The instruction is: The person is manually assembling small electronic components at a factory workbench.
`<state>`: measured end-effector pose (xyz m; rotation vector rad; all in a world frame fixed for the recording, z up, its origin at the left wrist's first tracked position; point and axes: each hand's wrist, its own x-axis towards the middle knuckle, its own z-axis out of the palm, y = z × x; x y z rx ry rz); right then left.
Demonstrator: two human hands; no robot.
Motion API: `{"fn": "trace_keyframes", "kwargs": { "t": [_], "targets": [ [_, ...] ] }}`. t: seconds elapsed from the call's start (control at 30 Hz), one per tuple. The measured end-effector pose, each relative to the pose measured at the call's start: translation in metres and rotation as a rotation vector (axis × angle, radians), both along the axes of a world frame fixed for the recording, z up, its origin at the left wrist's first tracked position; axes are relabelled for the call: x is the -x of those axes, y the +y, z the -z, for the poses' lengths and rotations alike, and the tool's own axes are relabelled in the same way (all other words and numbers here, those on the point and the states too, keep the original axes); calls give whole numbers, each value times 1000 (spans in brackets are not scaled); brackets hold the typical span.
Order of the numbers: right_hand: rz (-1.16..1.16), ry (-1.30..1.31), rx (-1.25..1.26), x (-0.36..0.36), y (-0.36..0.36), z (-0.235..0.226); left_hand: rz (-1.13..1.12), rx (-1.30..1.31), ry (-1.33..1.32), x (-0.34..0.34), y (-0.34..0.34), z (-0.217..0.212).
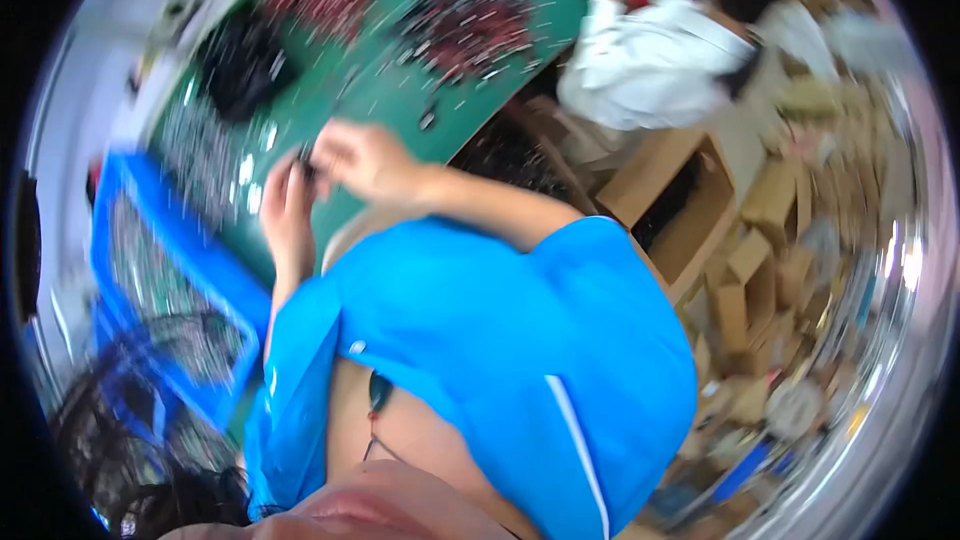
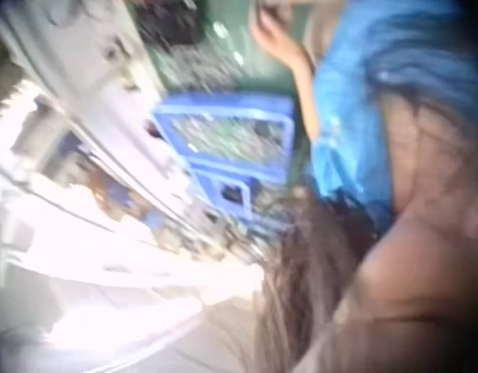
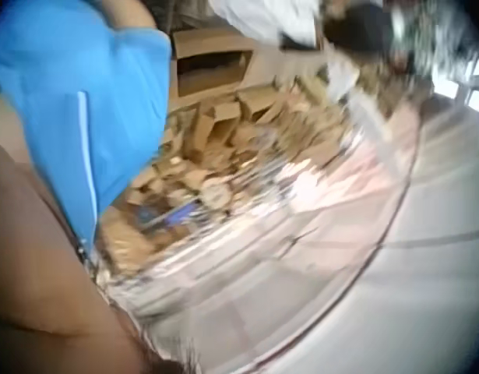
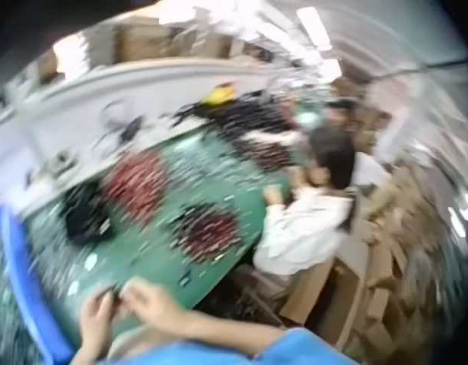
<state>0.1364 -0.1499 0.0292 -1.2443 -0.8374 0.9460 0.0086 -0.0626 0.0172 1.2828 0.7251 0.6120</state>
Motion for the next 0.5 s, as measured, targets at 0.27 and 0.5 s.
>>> {"fn": "trace_keyframes", "kwargs": {
  "t": [0.27,0.5],
  "targets": [
    [-46,-319,45,11,10,-12,-101,99,-173,14,0,-24],
    [-50,-522,96,17,15,-16,-149,-22,-131,16,-4,-20]
  ]
}}
